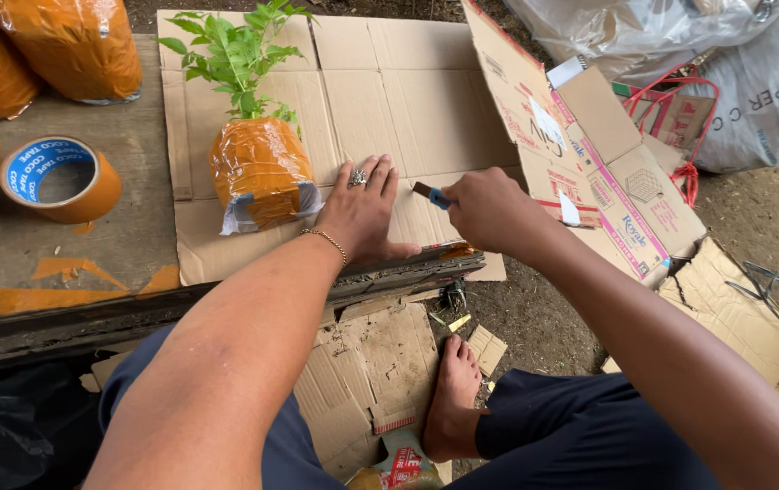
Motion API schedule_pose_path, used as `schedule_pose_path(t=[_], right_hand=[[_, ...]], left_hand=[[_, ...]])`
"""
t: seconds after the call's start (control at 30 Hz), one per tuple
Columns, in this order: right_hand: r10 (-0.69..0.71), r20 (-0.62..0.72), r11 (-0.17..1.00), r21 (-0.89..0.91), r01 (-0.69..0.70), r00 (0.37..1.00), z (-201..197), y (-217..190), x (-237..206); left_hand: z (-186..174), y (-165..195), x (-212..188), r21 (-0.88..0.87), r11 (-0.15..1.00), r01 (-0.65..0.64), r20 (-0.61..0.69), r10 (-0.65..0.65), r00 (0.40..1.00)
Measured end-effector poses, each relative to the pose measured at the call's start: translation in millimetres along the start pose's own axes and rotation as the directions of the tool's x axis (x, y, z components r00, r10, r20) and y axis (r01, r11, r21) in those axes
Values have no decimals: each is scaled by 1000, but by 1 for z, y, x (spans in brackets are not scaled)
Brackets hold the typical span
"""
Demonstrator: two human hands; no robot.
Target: The person wraps the root-ball base of a small potted plant with orange tape, pressing the tape around the pot, then uses a utility knife to cut a flat cardboard sheet into sections on the workbench. They reposition the plant and cardboard pieces by hand while working.
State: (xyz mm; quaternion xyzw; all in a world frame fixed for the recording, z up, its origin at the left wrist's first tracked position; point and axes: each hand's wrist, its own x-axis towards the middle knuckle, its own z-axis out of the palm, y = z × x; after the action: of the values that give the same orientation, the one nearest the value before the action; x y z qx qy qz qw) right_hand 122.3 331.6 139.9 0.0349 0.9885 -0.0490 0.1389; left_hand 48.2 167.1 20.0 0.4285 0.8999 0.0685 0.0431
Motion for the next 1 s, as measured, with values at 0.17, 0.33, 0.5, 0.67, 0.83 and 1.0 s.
schedule_pose_path(t=[0.17,0.33,0.5,0.67,0.83,1.0], right_hand=[[-25,67,999,-21,27,997,-2,1,-23],[-26,123,999,-19,29,992,-1,5,-51],[-104,177,993,-29,111,979,-1,14,-76],[101,182,995,-25,-99,978,-34,31,-78],[263,-109,910,359,-209,959,-31,45,-44],[223,-200,870,483,-102,954,25,68,0]], left_hand=[[0,-1,5,34,999,10,39,-11,999],[0,-1,5,3,1000,20,57,-20,998],[2,0,7,22,1000,13,96,-15,995],[5,7,-10,-107,983,-148,-88,139,986],[-19,7,-40,39,932,-360,-203,360,911],[-66,-33,-58,22,1000,-14,-513,24,858]])
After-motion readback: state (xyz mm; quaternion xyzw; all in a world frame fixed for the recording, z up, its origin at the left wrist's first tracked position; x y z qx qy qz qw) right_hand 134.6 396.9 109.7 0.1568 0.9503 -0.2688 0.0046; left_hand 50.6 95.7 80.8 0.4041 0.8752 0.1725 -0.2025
